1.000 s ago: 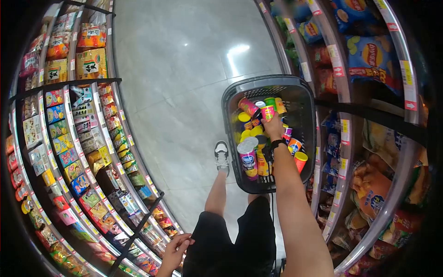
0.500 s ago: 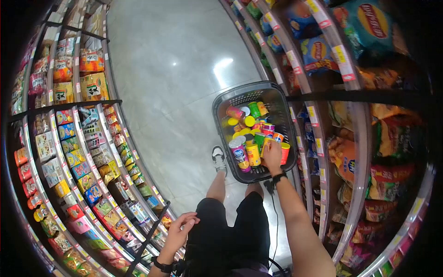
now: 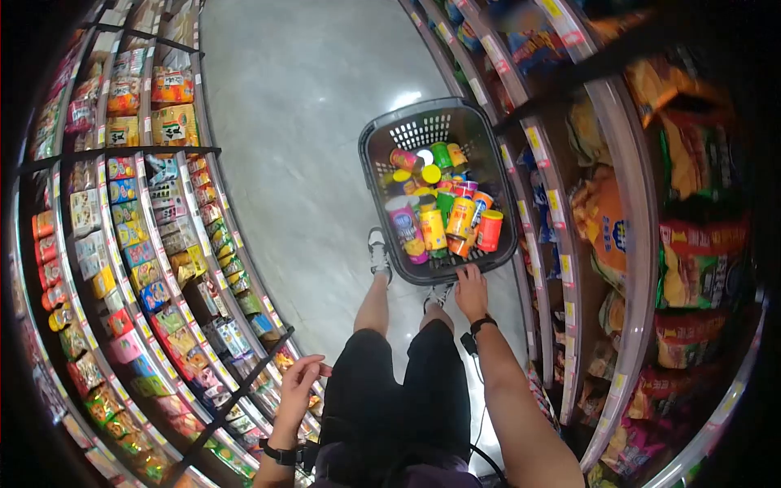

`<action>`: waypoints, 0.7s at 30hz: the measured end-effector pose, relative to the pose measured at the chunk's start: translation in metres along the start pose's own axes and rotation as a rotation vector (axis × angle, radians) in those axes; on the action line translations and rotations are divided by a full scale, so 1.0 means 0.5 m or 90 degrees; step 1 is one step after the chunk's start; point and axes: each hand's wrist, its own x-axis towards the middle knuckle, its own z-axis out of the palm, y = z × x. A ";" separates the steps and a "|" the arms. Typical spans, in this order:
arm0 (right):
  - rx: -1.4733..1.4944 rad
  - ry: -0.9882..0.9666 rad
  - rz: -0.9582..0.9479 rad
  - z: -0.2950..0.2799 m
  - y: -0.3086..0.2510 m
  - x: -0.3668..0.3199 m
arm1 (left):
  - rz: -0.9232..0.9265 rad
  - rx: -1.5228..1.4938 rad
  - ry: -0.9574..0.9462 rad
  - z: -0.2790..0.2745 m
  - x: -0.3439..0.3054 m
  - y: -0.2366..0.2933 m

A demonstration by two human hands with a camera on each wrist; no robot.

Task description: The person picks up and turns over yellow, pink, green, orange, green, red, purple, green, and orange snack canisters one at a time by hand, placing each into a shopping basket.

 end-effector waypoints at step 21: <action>-0.042 0.005 0.038 0.113 0.112 -0.446 | -0.003 0.057 -0.119 0.117 -0.386 -0.345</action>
